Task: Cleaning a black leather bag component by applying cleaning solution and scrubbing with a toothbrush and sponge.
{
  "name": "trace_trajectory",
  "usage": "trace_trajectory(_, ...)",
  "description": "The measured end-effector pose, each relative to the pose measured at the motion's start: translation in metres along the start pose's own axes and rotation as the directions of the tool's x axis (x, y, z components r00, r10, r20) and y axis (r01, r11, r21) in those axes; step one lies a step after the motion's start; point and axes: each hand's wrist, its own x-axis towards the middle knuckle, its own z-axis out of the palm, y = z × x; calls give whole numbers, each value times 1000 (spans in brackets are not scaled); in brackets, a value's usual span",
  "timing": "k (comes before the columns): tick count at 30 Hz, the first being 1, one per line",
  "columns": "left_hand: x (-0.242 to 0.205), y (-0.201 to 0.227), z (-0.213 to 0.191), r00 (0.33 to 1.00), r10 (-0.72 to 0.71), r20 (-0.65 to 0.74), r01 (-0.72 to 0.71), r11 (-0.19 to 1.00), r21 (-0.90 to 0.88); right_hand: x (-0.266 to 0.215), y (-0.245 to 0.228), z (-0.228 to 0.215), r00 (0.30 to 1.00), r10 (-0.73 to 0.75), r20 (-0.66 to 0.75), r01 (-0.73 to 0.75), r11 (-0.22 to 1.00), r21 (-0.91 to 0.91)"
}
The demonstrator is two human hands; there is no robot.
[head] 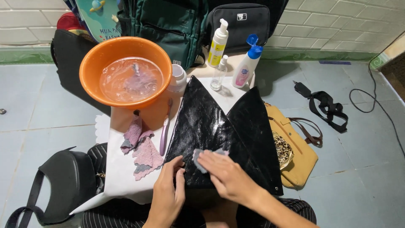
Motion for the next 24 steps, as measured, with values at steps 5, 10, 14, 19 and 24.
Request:
trace_trajectory(5, 2, -5, -1, 1000, 9, 3, -9, 1000, 7, -32, -42, 12, 1000, 22, -5, -20, 976, 216)
trace_trajectory(10, 4, -1, -12, 993, 14, 114, -18, 999, 30, -45, -47, -7, 831, 394, 392, -538, 391, 747)
trace_trajectory(14, 0, 0, -10, 979, 131, 156, -138, 990, 37, -17, -9, -63, 654, 716, 245, -570, 253, 781)
trace_trajectory(19, 11, 11, 5, 945, 235, 228, -296, 910, 291, 37, 70, -91, 835, 463, -299, -334, 857, 393)
trace_trajectory(24, 68, 11, 28, 895, 335, 294, -428, 831, 356, 36, 110, -53, 975, 156, -156, -147, 987, 63)
